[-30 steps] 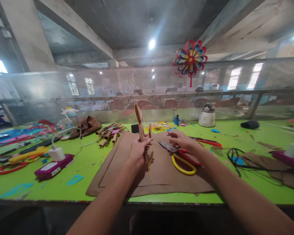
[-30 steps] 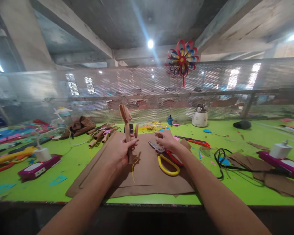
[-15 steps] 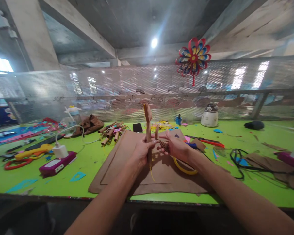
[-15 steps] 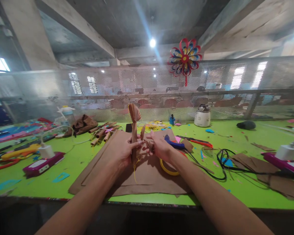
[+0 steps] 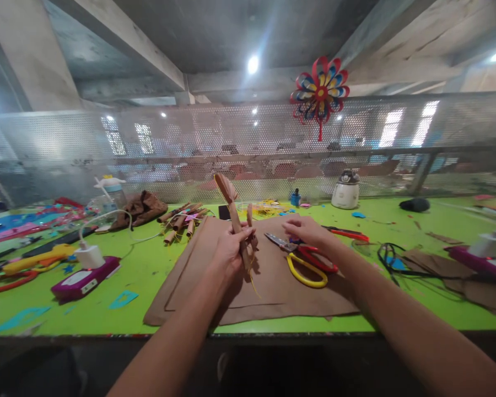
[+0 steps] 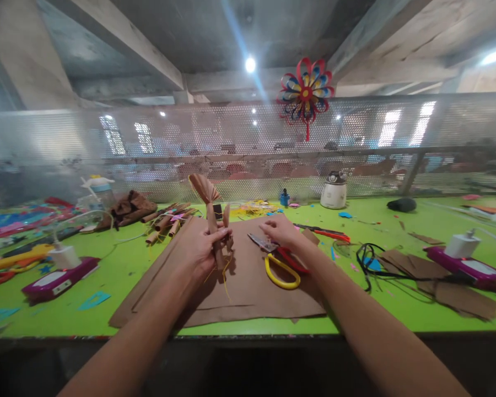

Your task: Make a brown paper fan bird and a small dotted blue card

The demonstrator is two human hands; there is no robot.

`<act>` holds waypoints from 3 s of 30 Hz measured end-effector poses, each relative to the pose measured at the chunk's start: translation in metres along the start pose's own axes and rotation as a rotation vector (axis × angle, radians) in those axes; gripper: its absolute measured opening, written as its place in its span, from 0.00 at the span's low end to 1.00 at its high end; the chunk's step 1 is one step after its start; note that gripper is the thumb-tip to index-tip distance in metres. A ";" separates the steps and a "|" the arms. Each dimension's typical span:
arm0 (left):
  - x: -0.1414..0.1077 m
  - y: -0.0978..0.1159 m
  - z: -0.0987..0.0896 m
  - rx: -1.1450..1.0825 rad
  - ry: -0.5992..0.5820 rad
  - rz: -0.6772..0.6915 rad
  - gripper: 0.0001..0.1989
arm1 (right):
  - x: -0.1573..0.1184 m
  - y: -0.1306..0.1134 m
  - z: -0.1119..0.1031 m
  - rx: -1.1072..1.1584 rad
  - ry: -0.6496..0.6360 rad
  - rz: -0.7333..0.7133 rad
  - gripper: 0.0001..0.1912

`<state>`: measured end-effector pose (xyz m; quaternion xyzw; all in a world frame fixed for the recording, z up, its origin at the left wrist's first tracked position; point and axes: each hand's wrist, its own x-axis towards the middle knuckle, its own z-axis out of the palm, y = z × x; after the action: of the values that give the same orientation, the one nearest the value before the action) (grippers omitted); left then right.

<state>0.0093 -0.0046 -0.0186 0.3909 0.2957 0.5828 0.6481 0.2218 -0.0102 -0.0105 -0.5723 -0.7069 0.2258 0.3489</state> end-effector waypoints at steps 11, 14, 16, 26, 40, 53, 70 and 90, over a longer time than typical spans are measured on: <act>0.000 -0.010 0.000 0.125 -0.008 -0.125 0.12 | 0.003 0.039 -0.032 -0.629 -0.014 0.076 0.12; -0.002 -0.010 0.000 0.145 -0.025 -0.147 0.12 | 0.021 0.046 -0.024 -0.718 -0.092 0.086 0.10; -0.002 -0.010 0.000 0.151 -0.033 -0.145 0.12 | 0.027 0.051 -0.018 -0.765 -0.129 0.087 0.09; -0.001 -0.013 0.000 0.154 -0.090 -0.150 0.11 | 0.011 0.052 -0.012 -0.911 0.186 -0.071 0.17; -0.006 -0.015 0.002 0.247 -0.115 -0.070 0.12 | -0.009 0.014 -0.043 0.682 0.074 -0.135 0.14; -0.013 -0.015 0.006 0.289 -0.077 -0.012 0.11 | -0.029 -0.012 -0.005 0.553 -0.270 -0.140 0.22; -0.015 -0.014 0.009 0.153 -0.091 -0.109 0.13 | -0.021 0.001 0.004 0.636 -0.189 -0.120 0.23; -0.018 -0.010 0.013 0.123 -0.089 -0.144 0.11 | -0.022 -0.008 0.003 0.608 -0.121 -0.080 0.24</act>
<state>0.0230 -0.0247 -0.0218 0.4333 0.3293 0.4976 0.6755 0.2164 -0.0331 -0.0114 -0.3990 -0.6483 0.4469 0.4699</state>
